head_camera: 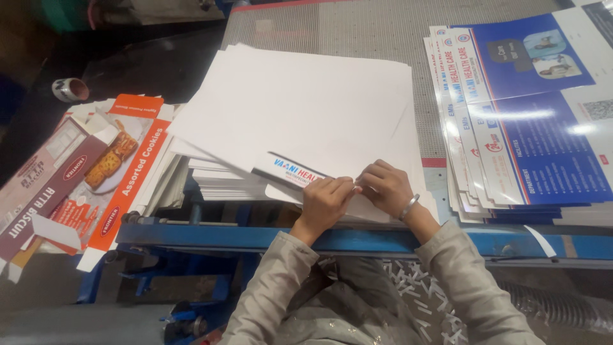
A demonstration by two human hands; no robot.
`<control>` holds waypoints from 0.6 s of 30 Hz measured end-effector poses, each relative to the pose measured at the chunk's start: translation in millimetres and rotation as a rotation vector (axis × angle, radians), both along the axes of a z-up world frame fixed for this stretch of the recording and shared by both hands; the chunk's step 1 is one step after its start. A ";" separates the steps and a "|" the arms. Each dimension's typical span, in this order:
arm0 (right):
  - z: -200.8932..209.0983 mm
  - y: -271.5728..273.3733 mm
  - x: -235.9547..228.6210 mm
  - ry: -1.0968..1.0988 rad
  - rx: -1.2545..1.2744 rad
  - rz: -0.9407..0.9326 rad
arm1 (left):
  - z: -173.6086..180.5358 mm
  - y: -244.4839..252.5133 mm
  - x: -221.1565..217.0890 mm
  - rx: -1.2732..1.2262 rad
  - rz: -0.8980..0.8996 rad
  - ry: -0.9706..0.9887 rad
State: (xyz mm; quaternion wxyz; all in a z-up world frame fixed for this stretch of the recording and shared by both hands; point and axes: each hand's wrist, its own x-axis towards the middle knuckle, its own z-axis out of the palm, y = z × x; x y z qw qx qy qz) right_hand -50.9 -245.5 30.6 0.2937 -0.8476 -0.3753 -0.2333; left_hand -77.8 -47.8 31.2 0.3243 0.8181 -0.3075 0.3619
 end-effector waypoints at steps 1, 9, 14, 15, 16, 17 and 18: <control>-0.1 1.2 -0.4 -0.001 -0.017 -0.007 | -2.1 0.5 -1.1 -0.001 -0.009 0.017; -6.9 7.8 -3.4 -0.031 -0.051 -0.034 | -15.6 1.3 4.3 -0.101 0.024 0.055; -17.8 -4.9 11.3 -0.082 0.279 -0.196 | -13.5 15.0 5.6 -0.264 0.187 -0.187; -19.2 -17.3 18.2 -0.078 0.402 -0.264 | -12.4 22.2 -1.1 -0.270 0.268 -0.197; -16.5 -37.0 31.0 -0.137 0.503 -0.339 | -11.0 26.9 -3.3 -0.278 0.350 -0.207; -10.5 -64.9 41.1 -0.009 0.622 -0.326 | -11.8 28.4 -5.2 -0.268 0.322 -0.163; 1.0 -94.1 54.4 -0.158 0.562 -0.520 | -12.6 29.4 -3.9 -0.258 0.293 -0.119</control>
